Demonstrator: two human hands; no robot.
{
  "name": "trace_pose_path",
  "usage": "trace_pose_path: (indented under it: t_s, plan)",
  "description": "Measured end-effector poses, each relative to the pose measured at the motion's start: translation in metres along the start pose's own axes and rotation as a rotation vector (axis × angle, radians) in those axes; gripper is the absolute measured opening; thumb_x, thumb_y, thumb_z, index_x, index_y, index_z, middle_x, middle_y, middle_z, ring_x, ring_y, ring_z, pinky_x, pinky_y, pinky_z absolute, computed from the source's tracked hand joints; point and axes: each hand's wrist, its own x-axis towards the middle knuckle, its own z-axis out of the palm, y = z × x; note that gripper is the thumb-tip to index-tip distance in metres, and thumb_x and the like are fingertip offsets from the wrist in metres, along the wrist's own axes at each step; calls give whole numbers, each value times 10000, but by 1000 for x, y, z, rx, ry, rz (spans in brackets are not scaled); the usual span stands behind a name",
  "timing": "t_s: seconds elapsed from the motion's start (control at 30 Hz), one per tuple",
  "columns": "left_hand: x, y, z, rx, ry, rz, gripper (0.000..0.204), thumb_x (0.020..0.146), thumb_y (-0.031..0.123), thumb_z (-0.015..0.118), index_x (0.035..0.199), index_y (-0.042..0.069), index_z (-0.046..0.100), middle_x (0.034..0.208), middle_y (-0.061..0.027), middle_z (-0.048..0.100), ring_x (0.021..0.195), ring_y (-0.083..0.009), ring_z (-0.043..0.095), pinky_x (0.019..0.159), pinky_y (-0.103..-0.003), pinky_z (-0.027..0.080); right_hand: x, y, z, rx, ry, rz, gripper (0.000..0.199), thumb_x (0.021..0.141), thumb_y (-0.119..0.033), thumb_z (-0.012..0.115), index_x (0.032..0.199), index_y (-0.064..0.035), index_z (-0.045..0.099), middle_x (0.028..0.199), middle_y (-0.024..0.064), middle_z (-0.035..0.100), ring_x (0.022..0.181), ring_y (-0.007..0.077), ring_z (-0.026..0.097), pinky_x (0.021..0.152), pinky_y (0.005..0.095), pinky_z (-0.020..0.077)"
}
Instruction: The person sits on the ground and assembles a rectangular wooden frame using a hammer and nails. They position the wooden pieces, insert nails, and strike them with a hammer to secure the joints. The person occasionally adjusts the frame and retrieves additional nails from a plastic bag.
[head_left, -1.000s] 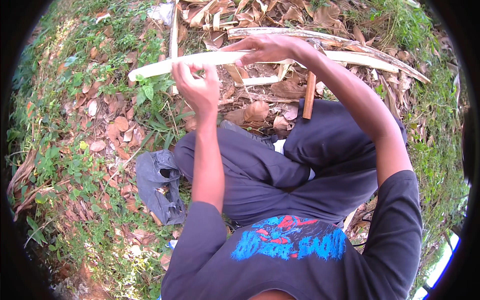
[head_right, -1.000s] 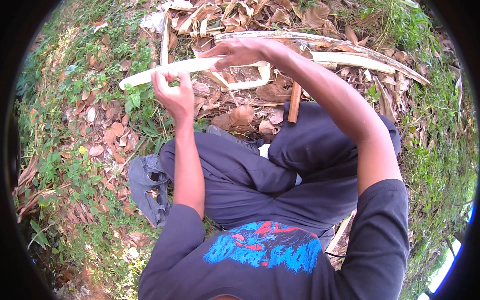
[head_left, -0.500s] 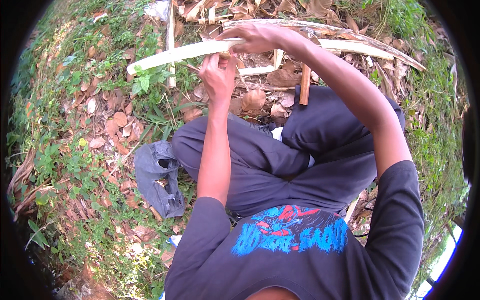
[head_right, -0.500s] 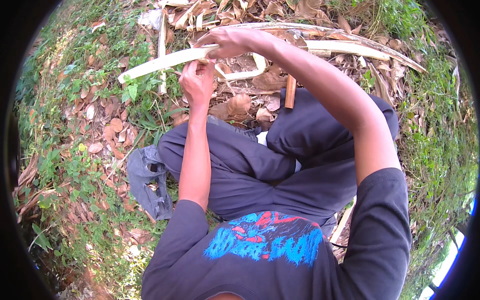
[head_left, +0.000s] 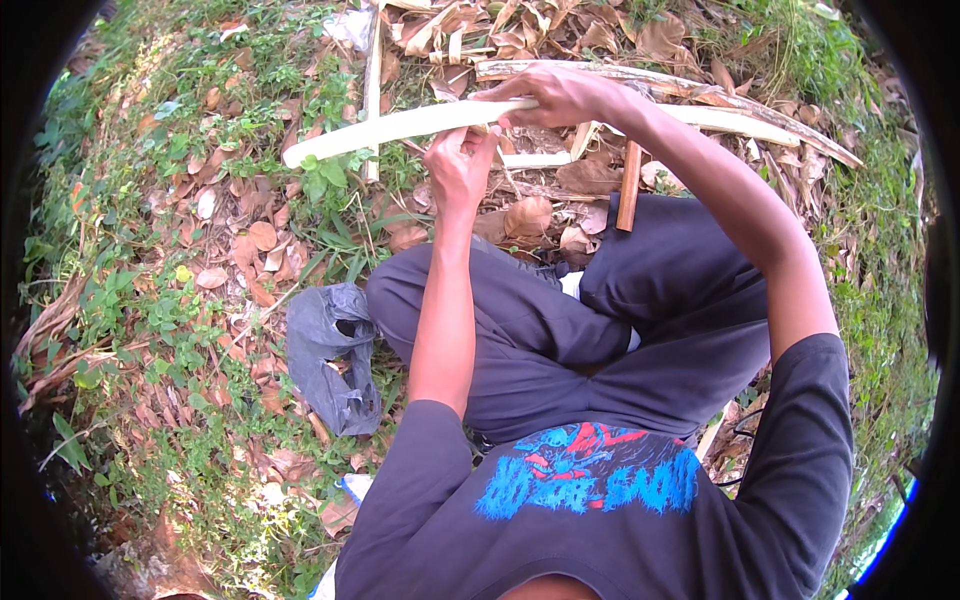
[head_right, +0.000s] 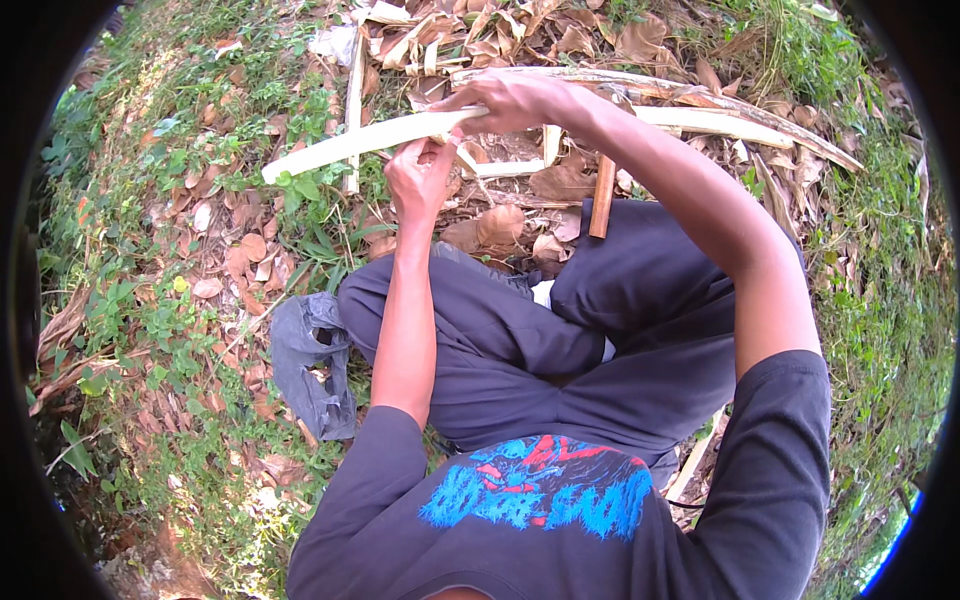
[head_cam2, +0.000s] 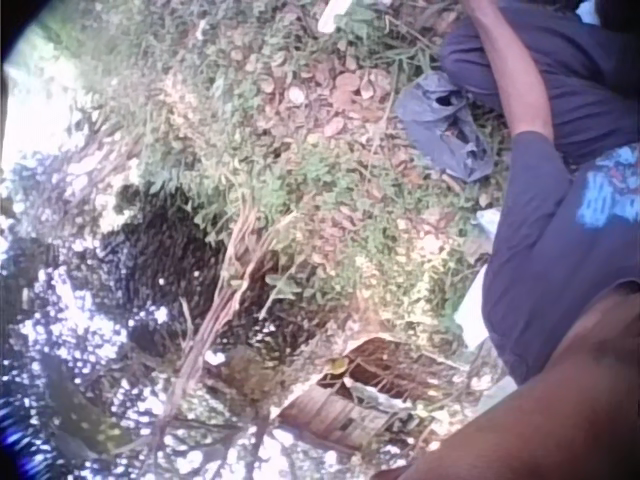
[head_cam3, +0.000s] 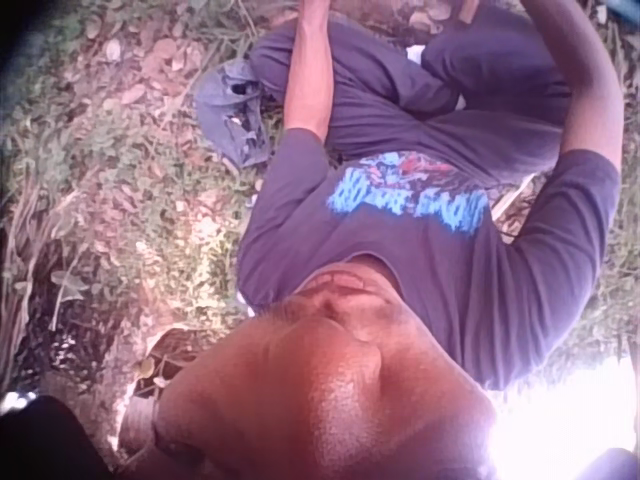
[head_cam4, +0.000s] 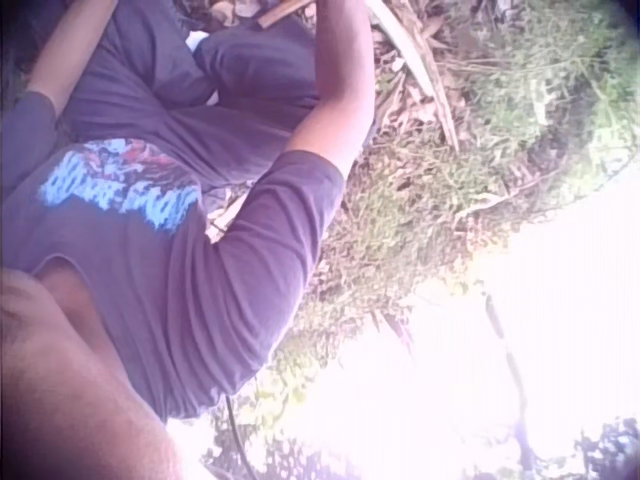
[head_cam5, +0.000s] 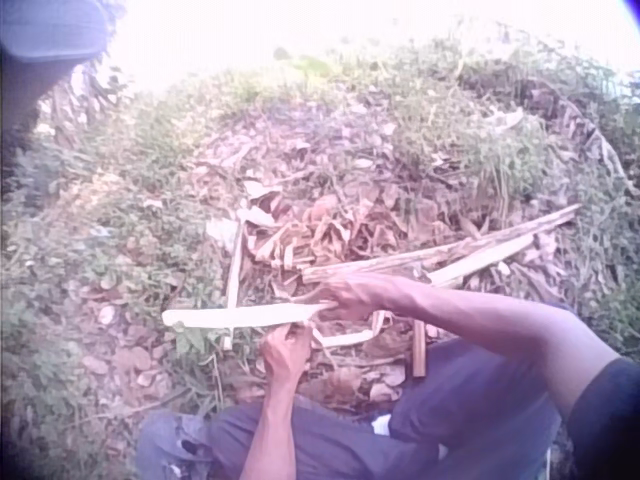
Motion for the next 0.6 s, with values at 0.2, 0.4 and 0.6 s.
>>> trace_pose_path:
  t_s: [0.2, 0.4, 0.6]
  plan:
    - [-3, -3, 0, -28, -36, -34, 302, 863, 202, 806, 1033, -39, 745, 777, -108, 726, 695, -151, 692, 676, -294, 565, 1, -11, -3, -14, -70, 36, 532, 955, -442, 645, 1431, -215, 577, 999, 221, 721, 846, 371, 691, 804, 477, 541]
    - [-3, 1, -3, -9, -64, -2, 327, 874, 200, 798, 1081, -45, 734, 784, -103, 721, 689, -135, 676, 662, -286, 557, 1, 2, 2, 21, -43, -15, 544, 959, -466, 631, 1441, -222, 569, 1081, 228, 703, 958, 372, 691, 869, 476, 545]
    - [-5, -2, 0, -23, -48, 1, 351, 879, 193, 790, 1138, -35, 722, 797, -103, 709, 703, -132, 664, 667, -288, 551, 8, 2, 6, -14, 20, -65, 514, 918, -350, 683, 1375, -132, 591, 1181, 197, 687, 1029, 358, 685, 908, 471, 534]
